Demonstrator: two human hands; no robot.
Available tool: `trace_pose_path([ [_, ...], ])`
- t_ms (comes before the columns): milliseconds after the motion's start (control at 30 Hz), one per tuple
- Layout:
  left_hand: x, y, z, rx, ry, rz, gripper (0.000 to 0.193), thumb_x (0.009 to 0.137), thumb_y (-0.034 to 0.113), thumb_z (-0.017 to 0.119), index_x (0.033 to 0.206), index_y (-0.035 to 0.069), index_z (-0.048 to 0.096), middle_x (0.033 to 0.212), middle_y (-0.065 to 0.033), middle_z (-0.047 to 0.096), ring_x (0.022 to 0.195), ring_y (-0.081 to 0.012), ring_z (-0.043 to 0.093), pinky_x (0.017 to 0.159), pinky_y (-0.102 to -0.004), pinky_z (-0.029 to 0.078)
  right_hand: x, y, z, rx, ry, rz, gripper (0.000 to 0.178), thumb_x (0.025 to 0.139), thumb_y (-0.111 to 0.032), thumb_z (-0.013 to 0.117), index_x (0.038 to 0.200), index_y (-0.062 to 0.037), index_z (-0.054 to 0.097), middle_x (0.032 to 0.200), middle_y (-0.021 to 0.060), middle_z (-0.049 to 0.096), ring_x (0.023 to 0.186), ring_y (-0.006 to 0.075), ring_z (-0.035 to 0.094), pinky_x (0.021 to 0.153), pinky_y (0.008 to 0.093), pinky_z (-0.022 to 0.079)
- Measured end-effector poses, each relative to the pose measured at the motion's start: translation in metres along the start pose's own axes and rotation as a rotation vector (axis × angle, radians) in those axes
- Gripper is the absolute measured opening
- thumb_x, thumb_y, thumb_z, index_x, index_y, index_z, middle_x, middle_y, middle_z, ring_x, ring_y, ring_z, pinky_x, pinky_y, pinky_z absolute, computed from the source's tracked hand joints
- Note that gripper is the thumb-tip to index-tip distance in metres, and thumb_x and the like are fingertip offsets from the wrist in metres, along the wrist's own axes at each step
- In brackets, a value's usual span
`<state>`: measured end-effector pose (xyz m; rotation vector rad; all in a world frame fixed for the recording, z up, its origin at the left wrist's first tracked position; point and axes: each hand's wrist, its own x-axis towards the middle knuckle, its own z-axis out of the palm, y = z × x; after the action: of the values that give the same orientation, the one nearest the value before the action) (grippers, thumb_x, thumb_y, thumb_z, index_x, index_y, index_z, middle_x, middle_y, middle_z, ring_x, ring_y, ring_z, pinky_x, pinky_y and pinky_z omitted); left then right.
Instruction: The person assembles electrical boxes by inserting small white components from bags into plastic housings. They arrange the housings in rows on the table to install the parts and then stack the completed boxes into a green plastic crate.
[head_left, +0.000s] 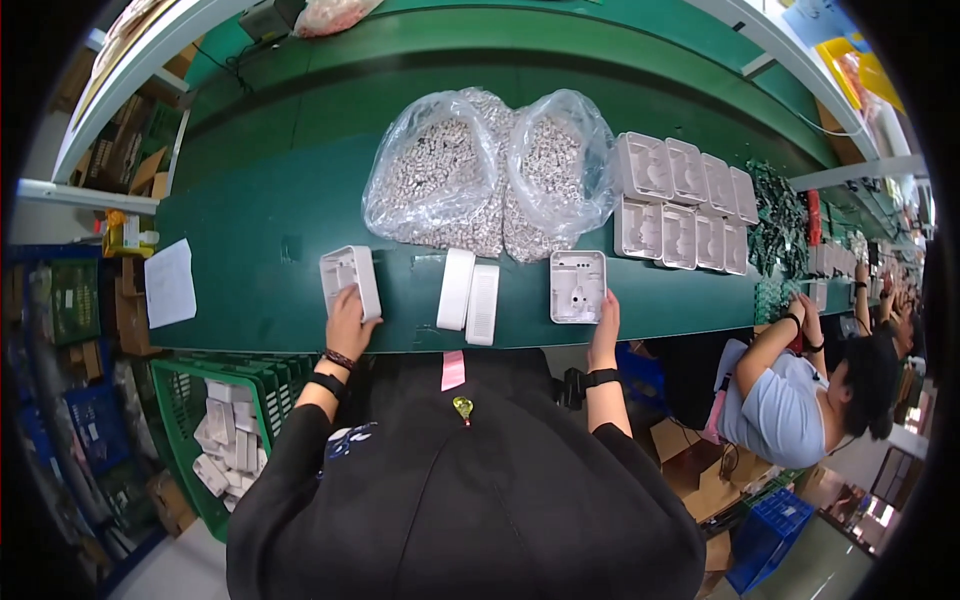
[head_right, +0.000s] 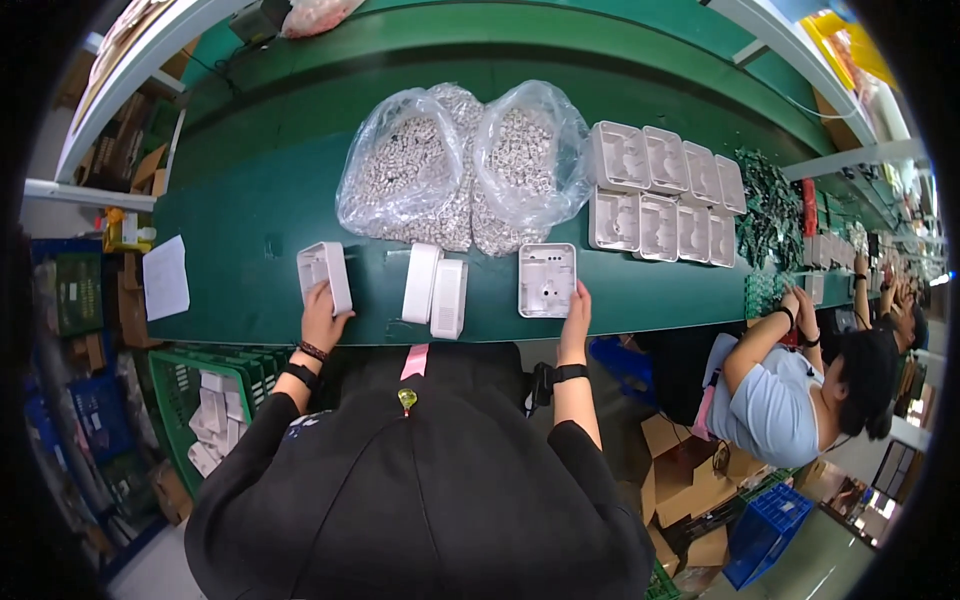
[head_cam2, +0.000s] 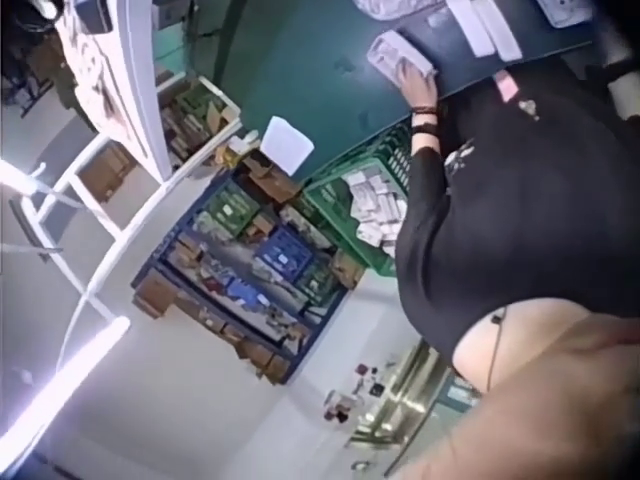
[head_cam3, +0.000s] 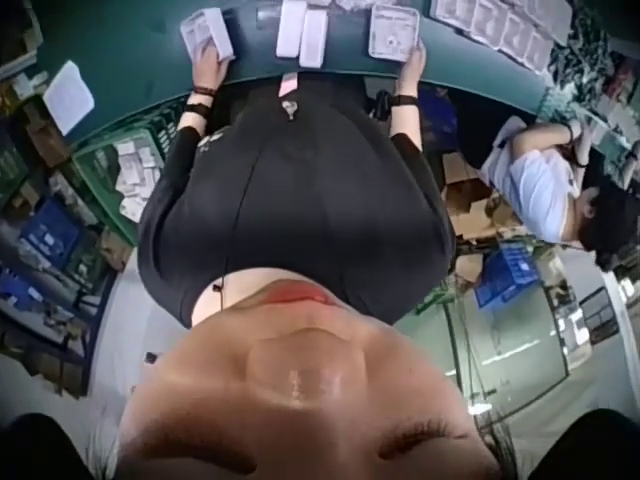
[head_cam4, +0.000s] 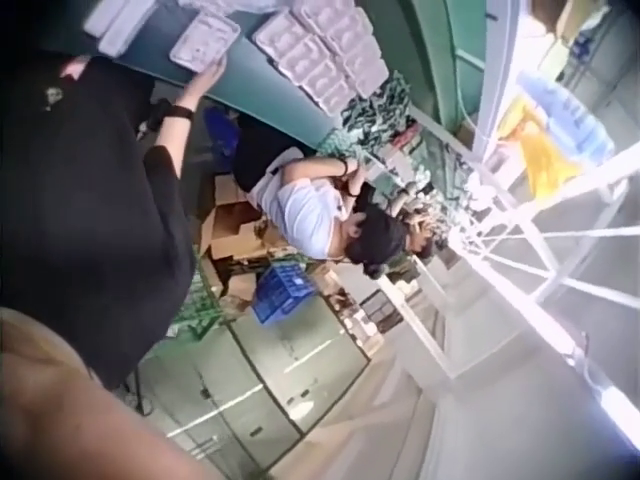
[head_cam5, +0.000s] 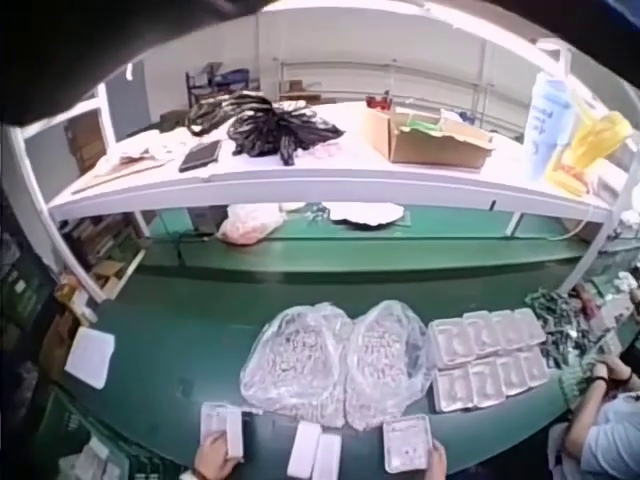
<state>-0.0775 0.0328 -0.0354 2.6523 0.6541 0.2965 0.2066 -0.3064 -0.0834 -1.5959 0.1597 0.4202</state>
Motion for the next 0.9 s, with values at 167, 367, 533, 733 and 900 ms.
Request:
trace_pose_path([
  [167, 0.006, 0.017, -0.026, 0.325, -0.126, -0.040, 0.045, 0.064, 0.026, 0.070, 0.097, 0.001, 0.052, 0.111, -0.0155, 0.049, 0.109, -0.0334, 0.042, 0.090, -0.0373, 0.036, -0.016, -0.021, 0.016, -1.048, 0.190, -0.378, 0.049, 0.076, -0.019, 0.059, 0.117, 0.0014, 0.042, 0.106, 0.0175, 0.046, 0.103, 0.0335, 0.041, 0.088, 0.0392, 0.034],
  [367, 0.056, 0.077, 0.016, -0.483, -0.073, -0.381, 0.049, 0.072, 0.036, 0.065, 0.100, -0.002, 0.050, 0.109, -0.0191, 0.048, 0.105, -0.0336, 0.045, 0.088, -0.0377, 0.037, -0.073, -0.057, 0.112, -0.770, -0.360, -0.539, 0.076, 0.066, -0.022, 0.070, 0.125, 0.0035, 0.029, 0.108, 0.0199, 0.043, 0.101, 0.0367, 0.042, 0.087, 0.0414, 0.036],
  [533, 0.074, 0.100, 0.052, -0.568, -0.302, -0.201, 0.053, 0.068, 0.036, 0.069, 0.101, -0.002, 0.050, 0.103, -0.0184, 0.049, 0.097, -0.0314, 0.050, 0.083, -0.0365, 0.041, -0.062, -0.036, 0.118, -0.561, -0.702, -0.155, 0.085, 0.066, -0.027, 0.071, 0.129, 0.0023, 0.022, 0.111, 0.0213, 0.041, 0.096, 0.0382, 0.048, 0.078, 0.0400, 0.044],
  [733, 0.064, 0.105, 0.022, -0.124, -0.252, -0.196, 0.051, 0.068, 0.037, 0.068, 0.098, 0.000, 0.053, 0.099, -0.0173, 0.047, 0.091, -0.0338, 0.049, 0.080, -0.0379, 0.042, -0.071, -0.040, 0.108, -0.875, -0.657, -0.347, 0.083, 0.067, -0.031, 0.071, 0.129, -0.0006, 0.023, 0.107, 0.0208, 0.041, 0.093, 0.0374, 0.050, 0.076, 0.0399, 0.045],
  [900, 0.060, 0.094, 0.046, -0.006, -0.207, -0.307, 0.047, 0.069, 0.039, 0.066, 0.095, 0.002, 0.055, 0.098, -0.0168, 0.046, 0.092, -0.0346, 0.047, 0.079, -0.0391, 0.041, -0.074, -0.030, 0.126, -0.961, -0.444, -0.357, 0.069, 0.070, -0.026, 0.068, 0.122, -0.0006, 0.031, 0.103, 0.0181, 0.043, 0.092, 0.0365, 0.050, 0.075, 0.0394, 0.044],
])
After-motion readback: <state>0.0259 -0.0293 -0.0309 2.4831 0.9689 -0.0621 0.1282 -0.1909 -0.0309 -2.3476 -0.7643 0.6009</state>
